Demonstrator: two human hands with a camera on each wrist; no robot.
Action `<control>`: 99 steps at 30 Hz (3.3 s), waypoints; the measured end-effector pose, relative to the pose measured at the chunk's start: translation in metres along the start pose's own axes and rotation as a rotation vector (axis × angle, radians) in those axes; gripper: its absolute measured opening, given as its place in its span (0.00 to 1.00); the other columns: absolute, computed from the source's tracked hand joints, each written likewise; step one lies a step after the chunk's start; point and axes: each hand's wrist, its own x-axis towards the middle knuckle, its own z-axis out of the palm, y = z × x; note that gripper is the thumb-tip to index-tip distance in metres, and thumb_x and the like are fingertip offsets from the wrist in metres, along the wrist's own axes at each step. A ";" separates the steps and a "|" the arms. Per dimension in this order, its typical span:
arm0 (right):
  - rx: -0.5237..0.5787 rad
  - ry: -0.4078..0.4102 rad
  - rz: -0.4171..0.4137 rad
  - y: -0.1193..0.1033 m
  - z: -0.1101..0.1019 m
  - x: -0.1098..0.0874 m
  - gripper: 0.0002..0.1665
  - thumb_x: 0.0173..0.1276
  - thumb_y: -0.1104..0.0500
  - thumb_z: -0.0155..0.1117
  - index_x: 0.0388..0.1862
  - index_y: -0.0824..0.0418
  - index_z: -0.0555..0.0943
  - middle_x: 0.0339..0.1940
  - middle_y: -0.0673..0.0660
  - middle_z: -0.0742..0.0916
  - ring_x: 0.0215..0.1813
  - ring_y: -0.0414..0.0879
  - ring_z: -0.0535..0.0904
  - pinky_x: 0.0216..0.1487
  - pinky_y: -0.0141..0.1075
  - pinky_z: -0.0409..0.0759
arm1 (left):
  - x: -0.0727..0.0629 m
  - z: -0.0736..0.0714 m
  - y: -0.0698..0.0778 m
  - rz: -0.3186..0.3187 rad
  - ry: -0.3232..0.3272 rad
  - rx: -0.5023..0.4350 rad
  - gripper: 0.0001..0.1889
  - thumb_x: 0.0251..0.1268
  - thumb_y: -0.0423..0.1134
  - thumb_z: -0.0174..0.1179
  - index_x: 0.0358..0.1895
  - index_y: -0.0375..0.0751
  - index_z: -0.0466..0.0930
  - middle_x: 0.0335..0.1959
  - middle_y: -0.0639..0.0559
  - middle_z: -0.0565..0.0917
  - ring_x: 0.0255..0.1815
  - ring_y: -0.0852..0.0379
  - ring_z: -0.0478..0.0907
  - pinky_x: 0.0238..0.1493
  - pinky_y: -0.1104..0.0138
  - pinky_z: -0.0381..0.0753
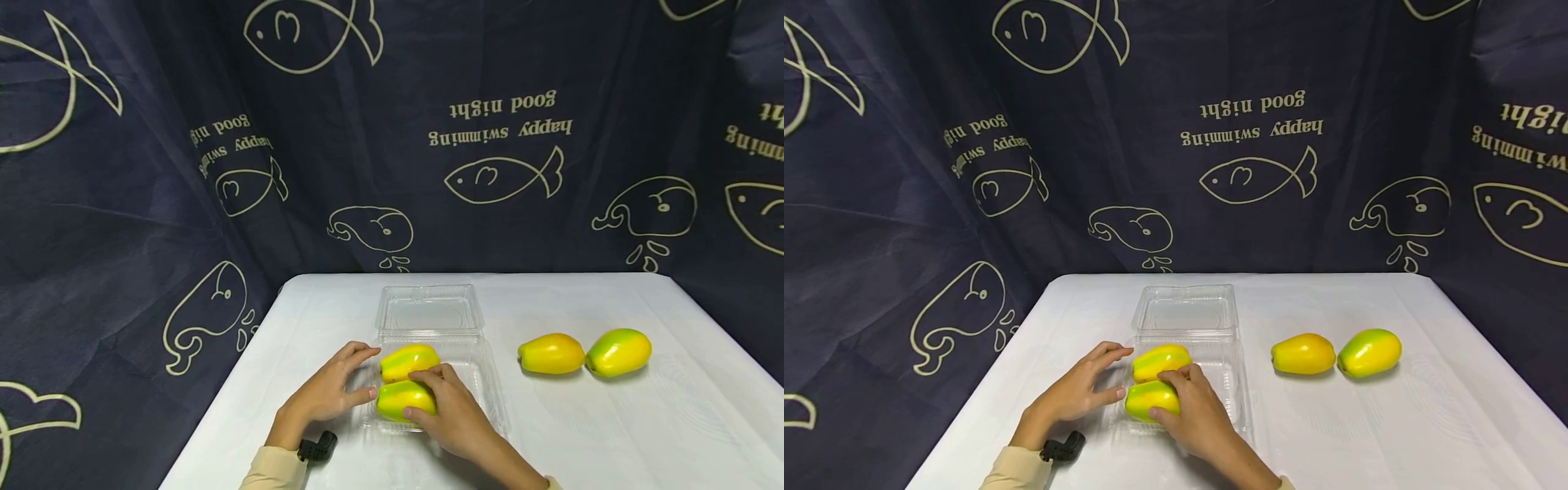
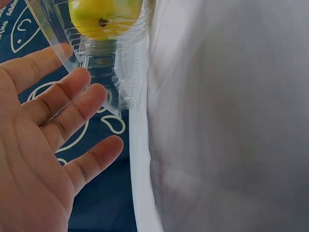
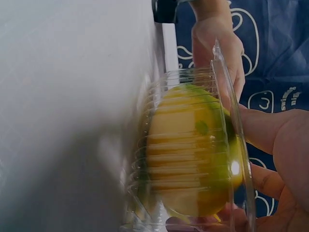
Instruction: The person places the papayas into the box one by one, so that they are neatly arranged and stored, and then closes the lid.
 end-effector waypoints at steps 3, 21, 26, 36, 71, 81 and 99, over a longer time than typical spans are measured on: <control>0.001 0.014 0.002 0.000 -0.002 -0.001 0.33 0.61 0.45 0.74 0.63 0.56 0.80 0.55 0.55 0.78 0.53 0.46 0.77 0.55 0.48 0.80 | -0.001 0.000 -0.001 -0.002 -0.002 0.004 0.37 0.64 0.60 0.63 0.75 0.55 0.66 0.68 0.64 0.68 0.69 0.56 0.69 0.68 0.48 0.74; -0.065 0.159 0.041 -0.004 -0.018 0.000 0.31 0.59 0.44 0.76 0.61 0.48 0.81 0.58 0.51 0.79 0.57 0.48 0.79 0.51 0.45 0.81 | -0.001 0.001 -0.004 0.001 0.004 0.022 0.37 0.65 0.61 0.62 0.75 0.54 0.67 0.69 0.63 0.68 0.70 0.55 0.69 0.67 0.48 0.74; -0.052 0.187 0.062 -0.005 -0.027 0.003 0.32 0.59 0.43 0.76 0.62 0.47 0.81 0.58 0.51 0.79 0.58 0.49 0.80 0.52 0.45 0.82 | -0.001 0.002 -0.005 0.021 0.010 0.030 0.36 0.65 0.58 0.62 0.75 0.53 0.66 0.69 0.61 0.68 0.70 0.53 0.70 0.66 0.46 0.74; -0.037 0.267 0.068 0.006 -0.058 0.007 0.32 0.61 0.45 0.75 0.64 0.48 0.80 0.60 0.54 0.79 0.59 0.52 0.79 0.52 0.47 0.79 | 0.001 0.004 -0.003 0.022 -0.001 0.007 0.36 0.65 0.57 0.63 0.75 0.54 0.66 0.69 0.62 0.68 0.70 0.55 0.68 0.67 0.47 0.74; -0.070 0.476 0.210 0.079 -0.150 -0.021 0.34 0.68 0.41 0.68 0.65 0.60 0.79 0.62 0.69 0.78 0.60 0.65 0.75 0.51 0.57 0.73 | 0.002 0.004 -0.003 0.009 0.000 0.014 0.37 0.65 0.63 0.60 0.75 0.55 0.66 0.69 0.62 0.67 0.70 0.55 0.68 0.67 0.47 0.74; -0.115 0.532 0.255 0.100 -0.173 -0.033 0.35 0.69 0.42 0.66 0.66 0.62 0.77 0.58 0.72 0.78 0.60 0.69 0.75 0.53 0.63 0.67 | 0.000 0.001 0.000 0.000 -0.002 0.011 0.35 0.65 0.56 0.64 0.75 0.56 0.66 0.69 0.63 0.67 0.70 0.56 0.69 0.67 0.47 0.74; -0.161 0.532 0.419 0.143 -0.201 -0.059 0.37 0.71 0.42 0.63 0.69 0.65 0.74 0.62 0.77 0.74 0.60 0.71 0.73 0.42 0.48 0.66 | 0.000 0.002 0.000 0.006 0.006 0.009 0.35 0.64 0.57 0.64 0.74 0.59 0.67 0.68 0.64 0.67 0.69 0.57 0.69 0.66 0.47 0.74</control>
